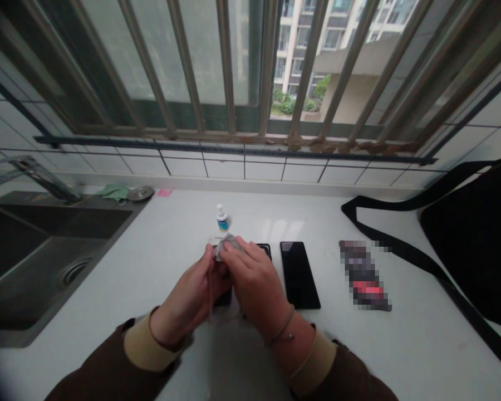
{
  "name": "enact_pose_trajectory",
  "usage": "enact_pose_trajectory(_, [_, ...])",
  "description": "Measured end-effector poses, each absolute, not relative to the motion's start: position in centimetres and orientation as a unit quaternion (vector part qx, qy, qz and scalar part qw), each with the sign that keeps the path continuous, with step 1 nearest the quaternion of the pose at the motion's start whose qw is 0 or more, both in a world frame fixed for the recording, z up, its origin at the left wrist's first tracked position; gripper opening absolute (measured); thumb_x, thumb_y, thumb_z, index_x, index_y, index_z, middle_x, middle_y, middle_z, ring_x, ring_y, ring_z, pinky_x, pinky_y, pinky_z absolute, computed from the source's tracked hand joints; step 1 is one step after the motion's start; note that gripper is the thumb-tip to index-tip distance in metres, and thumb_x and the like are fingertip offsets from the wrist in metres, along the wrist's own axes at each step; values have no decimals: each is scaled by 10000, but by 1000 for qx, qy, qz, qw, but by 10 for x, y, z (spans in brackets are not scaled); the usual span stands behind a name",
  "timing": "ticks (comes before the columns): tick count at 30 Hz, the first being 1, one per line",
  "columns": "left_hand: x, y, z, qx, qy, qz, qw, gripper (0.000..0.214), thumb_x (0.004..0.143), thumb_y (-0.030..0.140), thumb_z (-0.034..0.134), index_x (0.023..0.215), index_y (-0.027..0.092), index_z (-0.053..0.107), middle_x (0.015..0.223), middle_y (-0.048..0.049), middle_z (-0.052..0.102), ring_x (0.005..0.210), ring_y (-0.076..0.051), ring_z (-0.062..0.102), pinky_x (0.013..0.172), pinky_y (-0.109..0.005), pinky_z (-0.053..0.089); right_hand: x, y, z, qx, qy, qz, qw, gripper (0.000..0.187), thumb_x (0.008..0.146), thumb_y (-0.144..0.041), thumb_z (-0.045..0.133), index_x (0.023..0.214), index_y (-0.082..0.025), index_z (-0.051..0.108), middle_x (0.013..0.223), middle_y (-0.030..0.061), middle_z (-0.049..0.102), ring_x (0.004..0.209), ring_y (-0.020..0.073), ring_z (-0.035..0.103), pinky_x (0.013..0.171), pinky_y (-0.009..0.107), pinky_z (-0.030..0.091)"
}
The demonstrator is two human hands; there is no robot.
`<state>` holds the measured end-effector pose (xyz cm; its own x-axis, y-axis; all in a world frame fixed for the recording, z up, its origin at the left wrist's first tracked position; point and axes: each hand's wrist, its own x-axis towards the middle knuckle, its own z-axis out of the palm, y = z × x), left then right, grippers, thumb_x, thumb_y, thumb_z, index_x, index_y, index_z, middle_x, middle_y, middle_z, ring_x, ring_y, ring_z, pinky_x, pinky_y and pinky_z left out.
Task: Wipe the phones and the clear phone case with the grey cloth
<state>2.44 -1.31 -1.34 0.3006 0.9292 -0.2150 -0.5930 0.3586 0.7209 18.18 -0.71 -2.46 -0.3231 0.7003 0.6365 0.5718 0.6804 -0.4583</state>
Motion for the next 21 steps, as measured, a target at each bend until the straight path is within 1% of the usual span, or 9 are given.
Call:
enact_pose_trajectory(3, [26,-13,-12,277,318,540,729,510,1076,589,560,1361,204,734,1475,-163,685,1431,-324,579,1161,-471,478,175,-9,-31,-413,-832,34,370,436,1025,-17,526,1388,-204,679,1448,104,731,1465,328,593,1213,601,490])
enact_pose_trajectory(6, [24,-11,-10,264,339,569,701,518,1075,591,560,1357,192,734,1461,-161,694,1423,-316,591,1181,-454,468,171,-13,-29,-414,-842,28,346,363,1049,-44,525,1348,-185,674,1405,123,749,1453,325,597,1242,587,450])
enact_pose_trajectory(8, [22,-9,-8,241,363,591,679,526,1093,589,518,1362,185,720,1420,-162,717,1387,-296,624,1196,-442,458,169,-17,-27,-397,-853,38,336,304,1061,-57,514,1281,-177,687,1329,124,775,1421,307,613,1260,557,428])
enact_pose_trajectory(10, [20,-7,-5,231,378,615,653,539,1114,581,458,1365,175,708,1394,-170,727,1366,-280,643,1215,-440,443,166,-22,-25,-378,-865,52,327,287,1054,-43,493,1207,-170,700,1227,122,794,1363,290,640,1264,523,424])
enact_pose_trajectory(12, [17,-5,-2,229,382,639,627,541,1126,573,419,1365,178,701,1415,-173,712,1387,-275,631,1227,-447,437,162,-25,-24,-363,-874,70,316,291,1031,-23,480,1139,-164,710,1118,119,796,1250,282,682,1244,507,443])
enact_pose_trajectory(14, [15,-4,1,226,381,662,605,543,1130,576,396,1365,192,699,1441,-171,694,1413,-273,614,1228,-453,442,160,-28,-24,-356,-879,101,301,280,1018,-25,474,1050,-162,716,995,111,781,1067,270,711,1151,489,520])
enact_pose_trajectory(16, [13,-3,3,226,377,677,590,548,1134,573,377,1362,191,697,1439,-176,691,1409,-272,619,1229,-459,446,159,-29,-22,-360,-875,142,292,269,1028,-53,473,991,-165,715,907,97,760,921,257,699,987,452,591])
enact_pose_trajectory(18, [13,-2,2,229,374,682,585,557,1130,579,386,1353,176,700,1414,-187,700,1385,-278,636,1231,-471,445,159,-30,-20,-371,-859,188,299,250,1050,-98,489,1005,-169,723,908,89,760,885,248,698,867,408,598])
enact_pose_trajectory(21, [13,-2,-4,235,374,683,582,537,1108,594,456,1337,183,717,1395,-180,710,1387,-285,633,1237,-483,442,162,-32,-14,-383,-821,269,327,202,1061,-160,545,1072,-196,743,967,65,784,892,220,726,833,363,575])
